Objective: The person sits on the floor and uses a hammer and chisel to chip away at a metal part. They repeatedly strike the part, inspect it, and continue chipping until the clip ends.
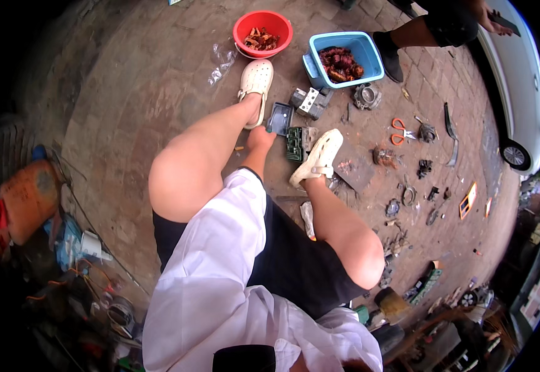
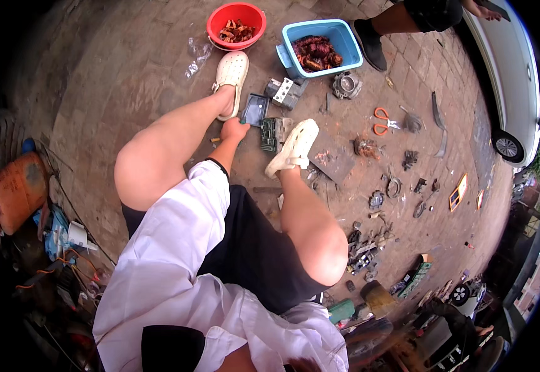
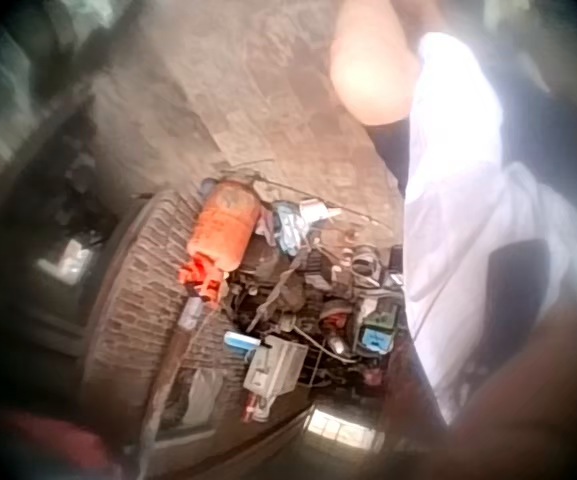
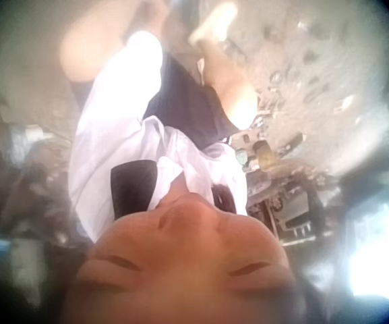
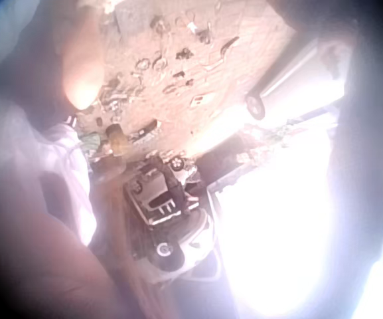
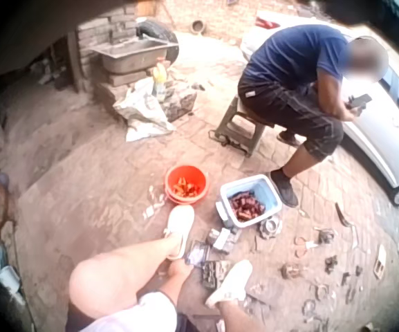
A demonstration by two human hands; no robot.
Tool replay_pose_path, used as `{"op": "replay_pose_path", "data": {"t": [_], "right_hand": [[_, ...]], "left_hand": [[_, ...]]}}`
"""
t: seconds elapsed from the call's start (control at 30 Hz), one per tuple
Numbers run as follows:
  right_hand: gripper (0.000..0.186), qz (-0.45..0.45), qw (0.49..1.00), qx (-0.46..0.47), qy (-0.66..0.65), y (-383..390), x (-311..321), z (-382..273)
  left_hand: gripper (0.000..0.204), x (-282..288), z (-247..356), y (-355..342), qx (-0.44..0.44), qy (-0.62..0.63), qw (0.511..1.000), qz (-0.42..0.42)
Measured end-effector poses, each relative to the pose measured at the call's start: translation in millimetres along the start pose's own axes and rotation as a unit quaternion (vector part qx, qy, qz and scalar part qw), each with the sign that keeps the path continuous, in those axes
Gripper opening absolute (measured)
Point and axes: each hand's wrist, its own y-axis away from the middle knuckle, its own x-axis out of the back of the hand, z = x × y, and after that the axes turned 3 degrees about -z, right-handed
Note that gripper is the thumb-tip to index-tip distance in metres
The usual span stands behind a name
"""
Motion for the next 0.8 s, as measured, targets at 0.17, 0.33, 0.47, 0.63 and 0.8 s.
{"op": "replay_pose_path", "data": {"t": [0.17,0.33,0.47,0.63,0.8], "right_hand": [[0.024,0.0,1.0,0.028,0.0,6,-1,-4],[0.025,0.016,0.996,0.086,-0.004,8,1,-24],[0.025,0.02,0.982,0.184,-0.02,10,9,-72],[0.026,-0.026,0.975,0.218,-0.029,40,61,-145],[0.022,-0.094,0.919,0.375,0.075,96,100,-248]], "left_hand": [[0.039,18,17,11,-0.03,0.053,0.997,0.049],[0.04,84,86,31,-0.105,-0.044,0.991,-0.075],[0.027,147,136,38,-0.209,-0.138,0.952,-0.174],[0.027,200,174,96,-0.365,0.067,0.916,-0.154],[0.022,211,175,133,-0.371,0.227,0.892,-0.123]]}}
